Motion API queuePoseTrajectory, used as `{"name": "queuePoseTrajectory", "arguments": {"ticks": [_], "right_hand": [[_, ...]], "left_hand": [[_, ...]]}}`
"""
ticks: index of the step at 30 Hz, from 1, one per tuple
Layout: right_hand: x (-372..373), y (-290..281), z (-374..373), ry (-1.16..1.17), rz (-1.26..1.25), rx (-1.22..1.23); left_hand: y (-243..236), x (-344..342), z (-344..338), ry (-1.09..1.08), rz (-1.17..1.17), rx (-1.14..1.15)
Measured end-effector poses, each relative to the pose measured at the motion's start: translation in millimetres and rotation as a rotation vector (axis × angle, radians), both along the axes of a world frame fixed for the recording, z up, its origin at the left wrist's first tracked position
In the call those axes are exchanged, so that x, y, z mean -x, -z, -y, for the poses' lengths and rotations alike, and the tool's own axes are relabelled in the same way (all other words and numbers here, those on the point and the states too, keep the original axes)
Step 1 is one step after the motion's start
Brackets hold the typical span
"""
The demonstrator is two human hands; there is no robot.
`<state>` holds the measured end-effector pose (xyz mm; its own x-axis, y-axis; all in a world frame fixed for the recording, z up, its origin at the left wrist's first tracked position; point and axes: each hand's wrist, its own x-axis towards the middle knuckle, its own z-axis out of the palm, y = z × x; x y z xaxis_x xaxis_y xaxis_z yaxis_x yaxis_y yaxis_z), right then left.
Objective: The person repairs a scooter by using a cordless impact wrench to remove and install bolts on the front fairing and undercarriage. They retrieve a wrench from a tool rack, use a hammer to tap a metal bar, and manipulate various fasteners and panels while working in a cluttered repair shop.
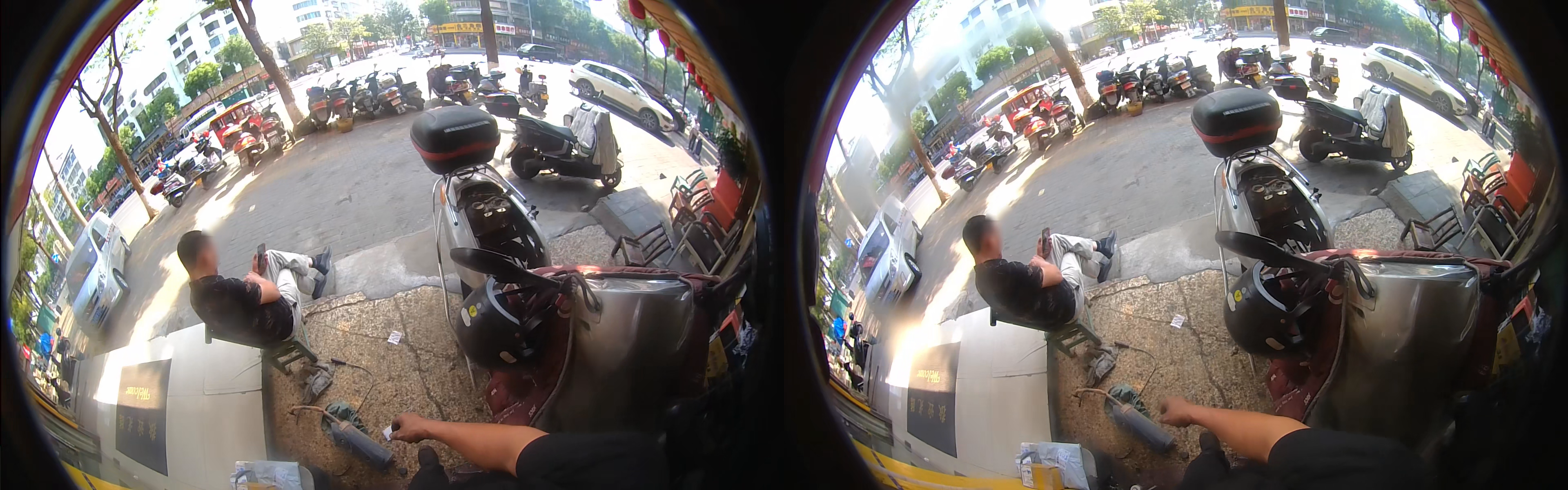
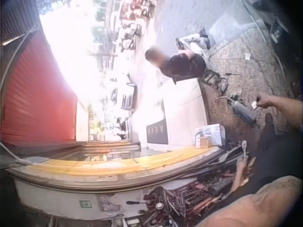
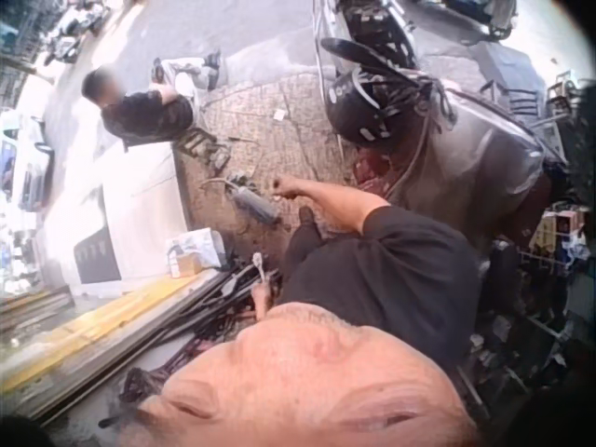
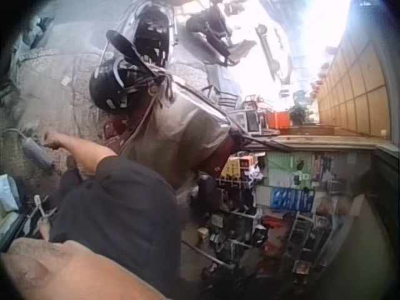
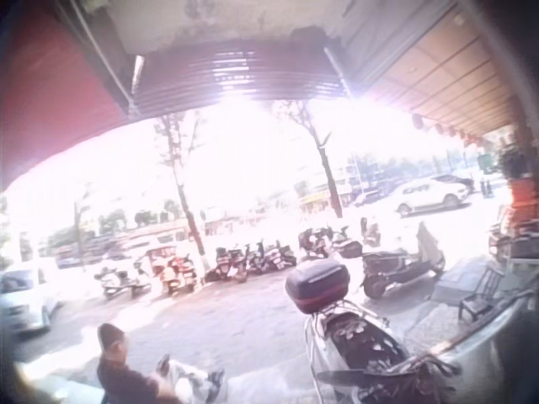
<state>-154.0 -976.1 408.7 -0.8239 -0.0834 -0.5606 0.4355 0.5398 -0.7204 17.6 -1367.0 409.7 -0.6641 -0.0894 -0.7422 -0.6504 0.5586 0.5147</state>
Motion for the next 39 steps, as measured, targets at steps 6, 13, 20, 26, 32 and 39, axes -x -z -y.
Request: {"name": "queuePoseTrajectory", "arguments": {"ticks": [6,13,20,26,32,39], "right_hand": [[95.2,-19.5,-37.1,0.157,0.021,0.021],[184.2,-41.5,-81.0,0.416,0.101,0.289],[294.9,-41.9,-151.8,0.523,-0.01,0.216],[385.3,7.4,-269.2,0.544,0.046,-0.037],[442.2,45.6,-341.0,0.593,0.095,-0.139],[517.9,12.6,-410.2,0.599,0.154,0.103]], "left_hand": [[25.6,133.2,-41.5,0.148,-0.142,0.057],[10.5,258.6,-89.2,0.409,-0.438,0.109],[-29.3,367.9,-194.7,0.45,-0.43,-0.113],[-54.2,469.1,-307.7,0.547,-0.552,-0.137],[-70.3,610.8,-411.9,0.669,-0.294,-0.094],[-66.8,764.6,-510.6,0.794,-0.482,-0.31]]}}
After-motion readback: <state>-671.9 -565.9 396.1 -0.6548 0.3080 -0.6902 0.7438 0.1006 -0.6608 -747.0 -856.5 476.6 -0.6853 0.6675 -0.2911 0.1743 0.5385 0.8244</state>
